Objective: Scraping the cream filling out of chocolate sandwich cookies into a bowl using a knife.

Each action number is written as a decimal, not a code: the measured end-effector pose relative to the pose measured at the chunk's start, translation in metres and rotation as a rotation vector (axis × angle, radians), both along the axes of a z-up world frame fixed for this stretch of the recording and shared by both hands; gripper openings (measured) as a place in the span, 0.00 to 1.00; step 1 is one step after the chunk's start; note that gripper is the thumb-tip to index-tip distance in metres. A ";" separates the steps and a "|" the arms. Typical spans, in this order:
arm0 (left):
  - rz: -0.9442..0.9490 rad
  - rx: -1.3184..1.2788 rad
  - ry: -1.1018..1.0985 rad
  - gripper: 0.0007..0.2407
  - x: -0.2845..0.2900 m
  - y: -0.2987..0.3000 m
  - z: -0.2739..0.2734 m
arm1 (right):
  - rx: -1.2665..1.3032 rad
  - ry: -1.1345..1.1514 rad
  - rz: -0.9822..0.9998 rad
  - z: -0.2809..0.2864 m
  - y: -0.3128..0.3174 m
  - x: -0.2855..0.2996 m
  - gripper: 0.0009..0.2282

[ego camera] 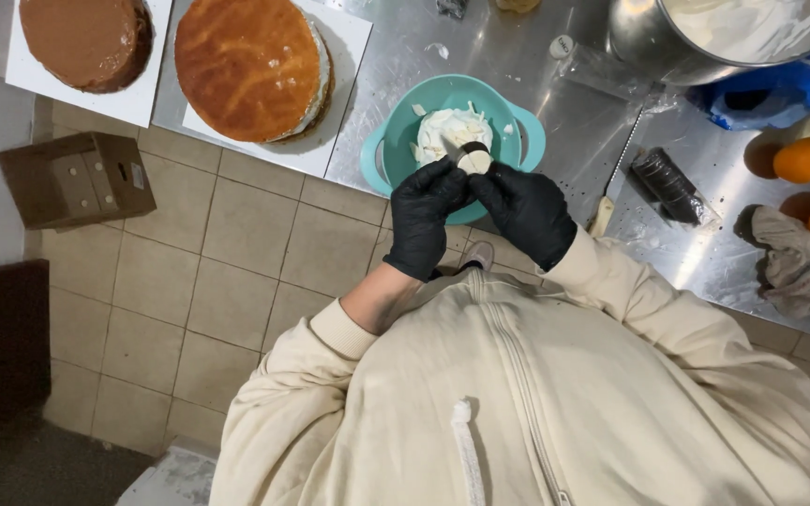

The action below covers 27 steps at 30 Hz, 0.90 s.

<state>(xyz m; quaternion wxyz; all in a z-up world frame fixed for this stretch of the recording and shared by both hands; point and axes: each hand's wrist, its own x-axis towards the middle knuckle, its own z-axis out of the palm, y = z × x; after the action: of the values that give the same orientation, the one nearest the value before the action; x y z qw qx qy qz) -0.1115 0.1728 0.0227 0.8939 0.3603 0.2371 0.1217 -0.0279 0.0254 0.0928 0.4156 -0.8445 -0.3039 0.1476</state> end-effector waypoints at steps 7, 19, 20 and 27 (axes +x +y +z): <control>0.018 0.010 -0.015 0.10 -0.005 0.006 -0.003 | -0.105 -0.013 0.032 -0.008 0.002 -0.001 0.11; 0.077 0.113 0.088 0.12 0.002 0.046 0.043 | -0.153 0.231 0.002 -0.054 -0.019 0.023 0.22; 0.073 0.109 0.102 0.12 0.003 0.049 0.049 | -0.110 0.008 0.130 -0.059 -0.021 0.027 0.17; -0.002 0.012 0.122 0.14 0.009 0.054 0.070 | -0.261 0.258 0.010 -0.028 -0.013 0.035 0.21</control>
<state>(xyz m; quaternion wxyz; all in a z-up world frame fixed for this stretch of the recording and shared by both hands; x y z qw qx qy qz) -0.1029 0.2270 0.0930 0.8757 0.3728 0.2902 0.1002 0.0075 0.0125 0.0651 0.3371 -0.8638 -0.2304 0.2952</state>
